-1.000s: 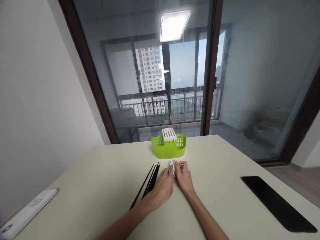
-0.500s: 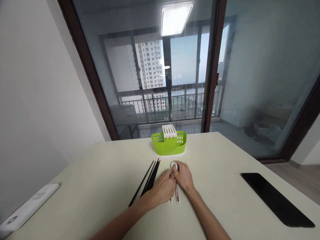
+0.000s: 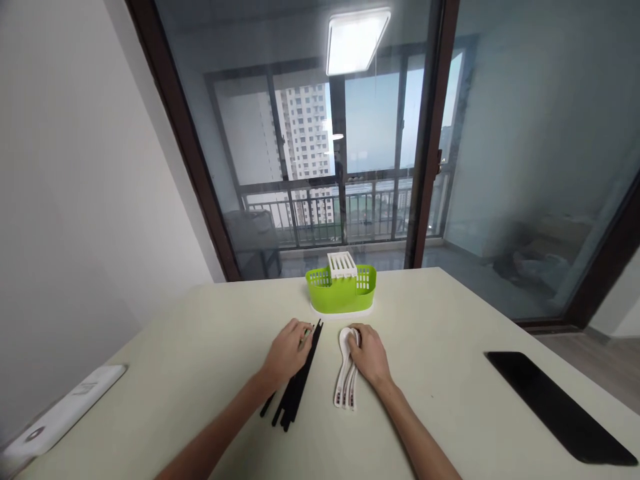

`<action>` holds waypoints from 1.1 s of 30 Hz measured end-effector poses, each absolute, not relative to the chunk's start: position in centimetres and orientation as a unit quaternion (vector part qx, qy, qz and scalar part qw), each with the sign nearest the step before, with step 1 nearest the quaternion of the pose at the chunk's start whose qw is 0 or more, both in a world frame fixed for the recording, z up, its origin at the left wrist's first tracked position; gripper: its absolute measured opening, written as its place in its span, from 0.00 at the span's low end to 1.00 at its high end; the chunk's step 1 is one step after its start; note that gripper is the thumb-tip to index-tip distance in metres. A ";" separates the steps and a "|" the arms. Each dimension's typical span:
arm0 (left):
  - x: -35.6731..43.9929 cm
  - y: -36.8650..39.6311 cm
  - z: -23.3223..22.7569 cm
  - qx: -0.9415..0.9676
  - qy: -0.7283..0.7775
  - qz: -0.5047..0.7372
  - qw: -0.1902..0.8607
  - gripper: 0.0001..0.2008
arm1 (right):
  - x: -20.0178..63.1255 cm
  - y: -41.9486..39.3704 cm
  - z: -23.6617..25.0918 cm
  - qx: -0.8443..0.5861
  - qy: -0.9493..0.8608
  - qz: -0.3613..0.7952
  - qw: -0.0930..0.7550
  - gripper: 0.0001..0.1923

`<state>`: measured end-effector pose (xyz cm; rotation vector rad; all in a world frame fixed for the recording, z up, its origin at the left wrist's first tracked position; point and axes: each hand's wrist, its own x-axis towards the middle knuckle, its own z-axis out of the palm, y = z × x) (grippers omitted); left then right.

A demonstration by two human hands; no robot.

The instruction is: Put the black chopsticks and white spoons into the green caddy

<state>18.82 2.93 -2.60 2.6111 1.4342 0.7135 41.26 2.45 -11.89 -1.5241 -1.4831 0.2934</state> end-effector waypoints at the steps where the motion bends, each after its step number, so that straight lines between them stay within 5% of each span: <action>1: 17.8 3.1 -2.8 0.845 0.479 0.234 0.038 0.10 | 41.2 2.4 -11.9 -0.623 -0.608 0.117 0.479 0.16; 15: 13.1 0.0 -5.8 0.825 0.531 0.192 0.032 0.08 | 42.4 4.8 -9.8 -0.652 -0.560 -0.025 0.510 0.27; 33: 13.9 -1.2 -2.5 0.828 0.560 0.003 0.002 0.09 | 45.5 5.4 -6.9 -0.676 -0.677 -0.092 0.276 0.20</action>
